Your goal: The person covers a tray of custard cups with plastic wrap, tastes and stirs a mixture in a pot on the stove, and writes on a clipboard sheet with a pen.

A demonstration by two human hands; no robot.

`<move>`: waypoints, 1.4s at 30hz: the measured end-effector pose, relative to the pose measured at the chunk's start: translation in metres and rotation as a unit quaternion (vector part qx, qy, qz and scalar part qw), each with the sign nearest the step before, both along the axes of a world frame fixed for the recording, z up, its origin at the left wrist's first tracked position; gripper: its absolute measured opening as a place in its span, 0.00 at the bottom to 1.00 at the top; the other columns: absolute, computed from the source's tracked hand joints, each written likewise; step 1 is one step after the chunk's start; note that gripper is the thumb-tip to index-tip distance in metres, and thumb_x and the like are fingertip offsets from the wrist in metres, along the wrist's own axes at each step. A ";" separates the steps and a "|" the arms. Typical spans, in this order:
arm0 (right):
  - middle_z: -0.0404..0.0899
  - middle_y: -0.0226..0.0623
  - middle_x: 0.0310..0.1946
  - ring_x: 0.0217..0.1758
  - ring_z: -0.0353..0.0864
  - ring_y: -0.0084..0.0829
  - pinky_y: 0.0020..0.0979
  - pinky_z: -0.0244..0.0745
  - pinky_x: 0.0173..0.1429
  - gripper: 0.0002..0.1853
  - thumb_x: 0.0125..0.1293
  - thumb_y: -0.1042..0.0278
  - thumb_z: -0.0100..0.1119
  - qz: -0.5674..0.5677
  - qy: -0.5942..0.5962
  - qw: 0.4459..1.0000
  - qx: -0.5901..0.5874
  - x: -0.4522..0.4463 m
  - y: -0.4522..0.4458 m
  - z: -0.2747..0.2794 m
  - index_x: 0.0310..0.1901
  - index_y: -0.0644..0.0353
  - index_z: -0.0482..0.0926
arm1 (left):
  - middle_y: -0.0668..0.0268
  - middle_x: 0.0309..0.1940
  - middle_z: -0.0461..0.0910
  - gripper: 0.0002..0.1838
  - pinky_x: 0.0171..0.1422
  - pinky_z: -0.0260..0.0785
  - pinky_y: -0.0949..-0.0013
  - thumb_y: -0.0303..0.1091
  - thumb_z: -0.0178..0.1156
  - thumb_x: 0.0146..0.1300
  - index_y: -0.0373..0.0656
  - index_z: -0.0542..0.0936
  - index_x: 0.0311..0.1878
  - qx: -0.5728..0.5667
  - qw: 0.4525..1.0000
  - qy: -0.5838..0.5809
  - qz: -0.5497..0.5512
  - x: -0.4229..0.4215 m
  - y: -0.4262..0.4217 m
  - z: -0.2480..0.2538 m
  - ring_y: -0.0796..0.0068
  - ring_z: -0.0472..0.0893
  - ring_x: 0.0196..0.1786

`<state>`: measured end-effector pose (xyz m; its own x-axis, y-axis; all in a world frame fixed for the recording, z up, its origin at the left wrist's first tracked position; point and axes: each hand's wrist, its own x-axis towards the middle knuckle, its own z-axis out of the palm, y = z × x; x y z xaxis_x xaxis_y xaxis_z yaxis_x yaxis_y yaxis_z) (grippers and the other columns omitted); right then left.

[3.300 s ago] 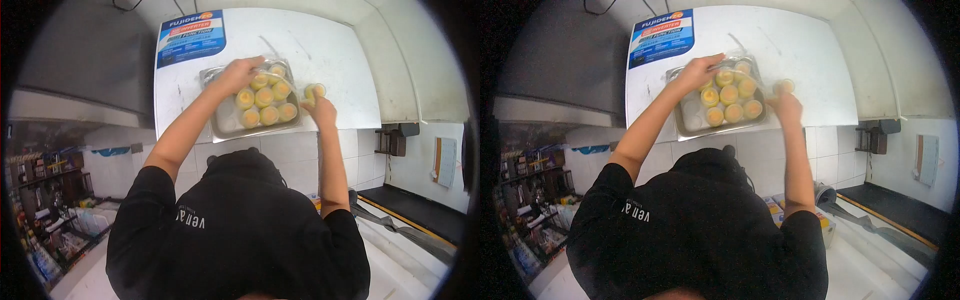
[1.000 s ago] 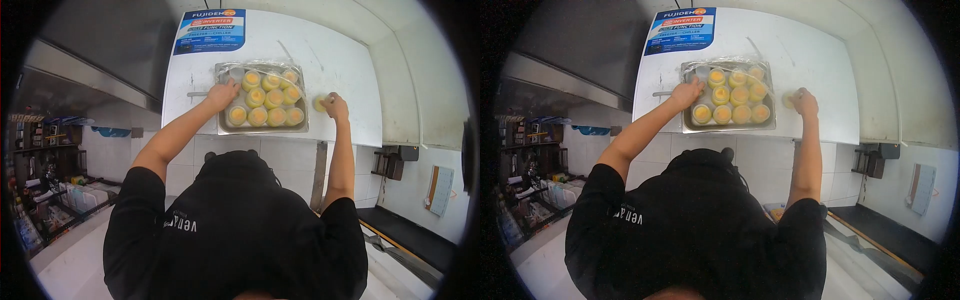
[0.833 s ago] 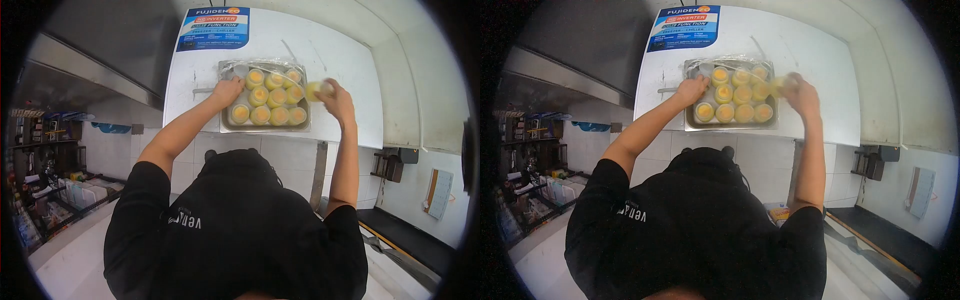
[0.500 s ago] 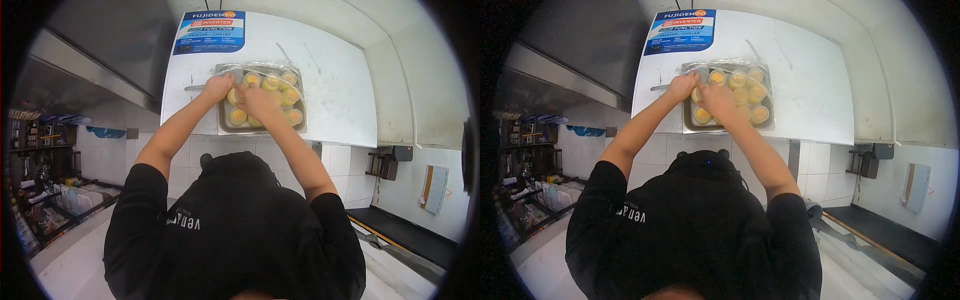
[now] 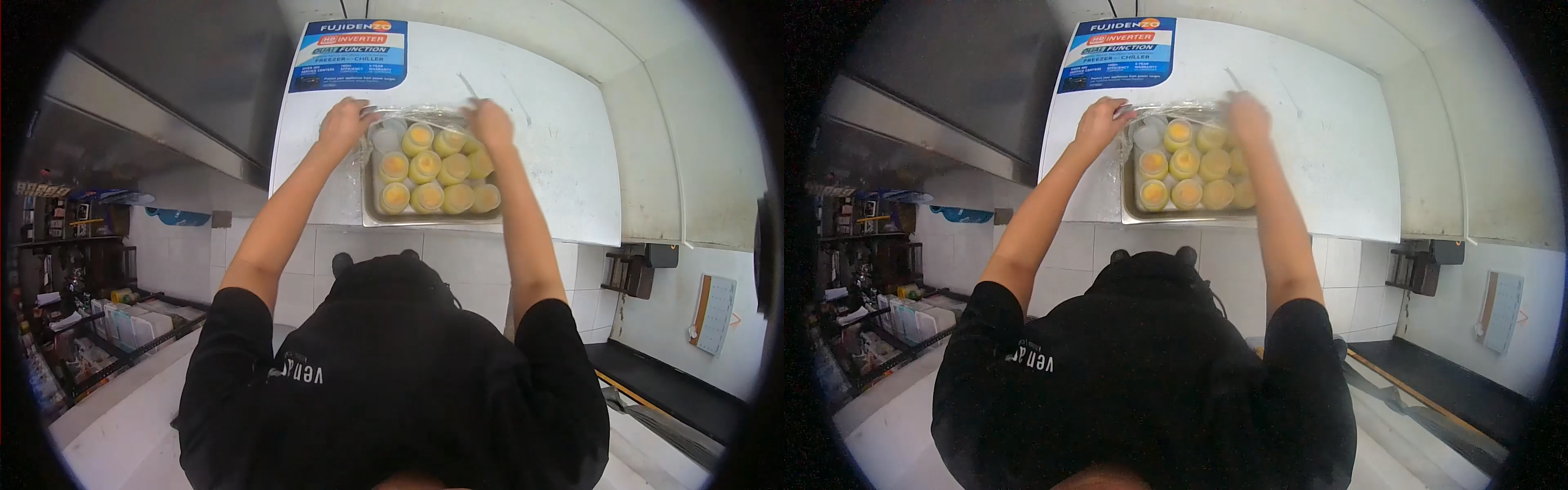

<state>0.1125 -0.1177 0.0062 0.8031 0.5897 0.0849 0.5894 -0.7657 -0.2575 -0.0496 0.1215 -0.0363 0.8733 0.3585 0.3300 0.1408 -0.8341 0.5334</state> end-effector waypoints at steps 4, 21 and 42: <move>0.81 0.46 0.30 0.25 0.81 0.35 0.37 0.76 0.32 0.25 0.57 0.48 0.60 -0.121 0.116 0.985 -0.046 0.081 -0.023 -0.047 0.41 0.67 0.79 | 0.52 0.35 0.81 0.20 0.43 0.72 0.62 0.44 0.67 0.49 0.37 0.81 0.39 -0.032 0.951 0.293 0.094 0.016 0.015 -0.021 0.58 0.81 0.37; 0.80 0.32 0.36 0.35 0.79 0.38 0.35 0.75 0.39 0.08 0.55 0.69 0.61 0.203 -0.024 0.953 0.225 -0.146 -0.100 0.006 0.38 0.54 0.79 | 0.61 0.52 0.75 0.15 0.49 0.73 0.66 0.30 0.59 0.59 0.43 0.76 0.50 -0.173 0.977 -0.102 -0.069 -0.063 -0.008 -0.003 0.66 0.79 0.48; 0.70 0.37 0.31 0.30 0.77 0.42 0.42 0.71 0.33 0.06 0.59 0.63 0.56 0.323 0.183 0.925 0.079 -0.229 -0.054 -0.048 0.36 0.53 0.77 | 0.76 0.52 0.75 0.26 0.34 0.76 0.68 0.16 0.53 0.42 0.53 0.77 0.46 0.064 0.986 0.024 -0.152 -0.148 0.013 -0.025 0.68 0.81 0.41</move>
